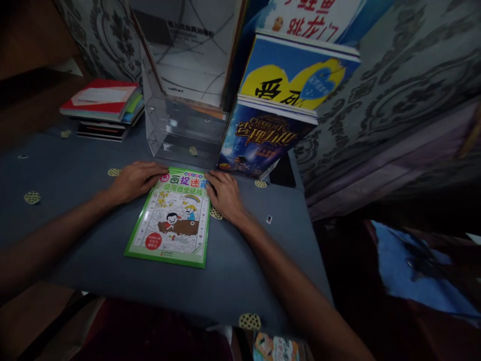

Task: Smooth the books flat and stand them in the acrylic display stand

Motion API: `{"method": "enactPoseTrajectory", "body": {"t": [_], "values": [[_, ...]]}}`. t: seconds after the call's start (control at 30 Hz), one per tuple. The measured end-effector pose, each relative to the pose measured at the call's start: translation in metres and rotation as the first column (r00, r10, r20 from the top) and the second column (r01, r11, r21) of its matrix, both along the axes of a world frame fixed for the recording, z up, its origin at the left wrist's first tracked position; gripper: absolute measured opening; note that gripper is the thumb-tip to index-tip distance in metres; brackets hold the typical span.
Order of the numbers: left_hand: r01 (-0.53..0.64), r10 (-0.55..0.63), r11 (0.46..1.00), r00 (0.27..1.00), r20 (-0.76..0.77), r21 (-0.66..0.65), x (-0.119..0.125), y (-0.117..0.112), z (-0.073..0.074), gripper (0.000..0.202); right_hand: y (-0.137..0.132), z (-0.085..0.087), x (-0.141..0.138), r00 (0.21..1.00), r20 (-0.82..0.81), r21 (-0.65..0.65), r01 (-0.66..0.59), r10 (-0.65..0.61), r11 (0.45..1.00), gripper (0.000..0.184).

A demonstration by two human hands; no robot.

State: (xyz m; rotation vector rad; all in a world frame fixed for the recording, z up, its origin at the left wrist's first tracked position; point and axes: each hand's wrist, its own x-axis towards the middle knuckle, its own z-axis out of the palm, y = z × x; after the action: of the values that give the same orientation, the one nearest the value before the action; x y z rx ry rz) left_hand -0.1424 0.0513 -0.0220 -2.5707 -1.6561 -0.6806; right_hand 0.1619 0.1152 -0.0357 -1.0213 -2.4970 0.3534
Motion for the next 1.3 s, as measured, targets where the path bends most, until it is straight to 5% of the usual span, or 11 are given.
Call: {"method": "enactPoseTrajectory", "body": {"t": [0.27, 0.57, 0.73, 0.9, 1.13, 1.3], "values": [[0.037, -0.033, 0.999, 0.991, -0.127, 0.030, 0.016, 0.000, 0.012, 0.037, 0.008, -0.004, 0.012, 0.984, -0.178, -0.146, -0.020, -0.007, 0.989, 0.049], [0.251, -0.256, 0.967, 0.942, -0.216, -0.053, 0.091, 0.036, 0.021, 0.038, 0.016, -0.007, 0.010, 0.965, -0.263, -0.209, -0.055, -0.002, 0.976, 0.050], [0.279, -0.289, 0.957, 0.935, -0.206, -0.076, 0.105, 0.039, 0.021, 0.040, 0.019, -0.011, 0.009, 0.962, -0.272, -0.176, -0.048, -0.002, 0.983, 0.050], [0.366, -0.383, 0.921, 0.913, -0.142, -0.131, 0.104, 0.010, 0.023, 0.039, 0.018, -0.011, 0.007, 0.971, -0.240, -0.143, -0.034, -0.001, 0.989, 0.050], [0.544, -0.557, 0.821, 0.830, -0.030, -0.174, 0.114, -0.063, 0.034, 0.036, 0.019, -0.013, 0.007, 0.976, -0.217, -0.109, -0.030, 0.006, 0.994, 0.049], [0.567, -0.587, 0.798, 0.808, -0.050, -0.205, 0.118, -0.103, 0.036, 0.034, 0.017, -0.013, 0.006, 0.980, -0.201, -0.108, -0.012, -0.010, 0.994, 0.046]]}}
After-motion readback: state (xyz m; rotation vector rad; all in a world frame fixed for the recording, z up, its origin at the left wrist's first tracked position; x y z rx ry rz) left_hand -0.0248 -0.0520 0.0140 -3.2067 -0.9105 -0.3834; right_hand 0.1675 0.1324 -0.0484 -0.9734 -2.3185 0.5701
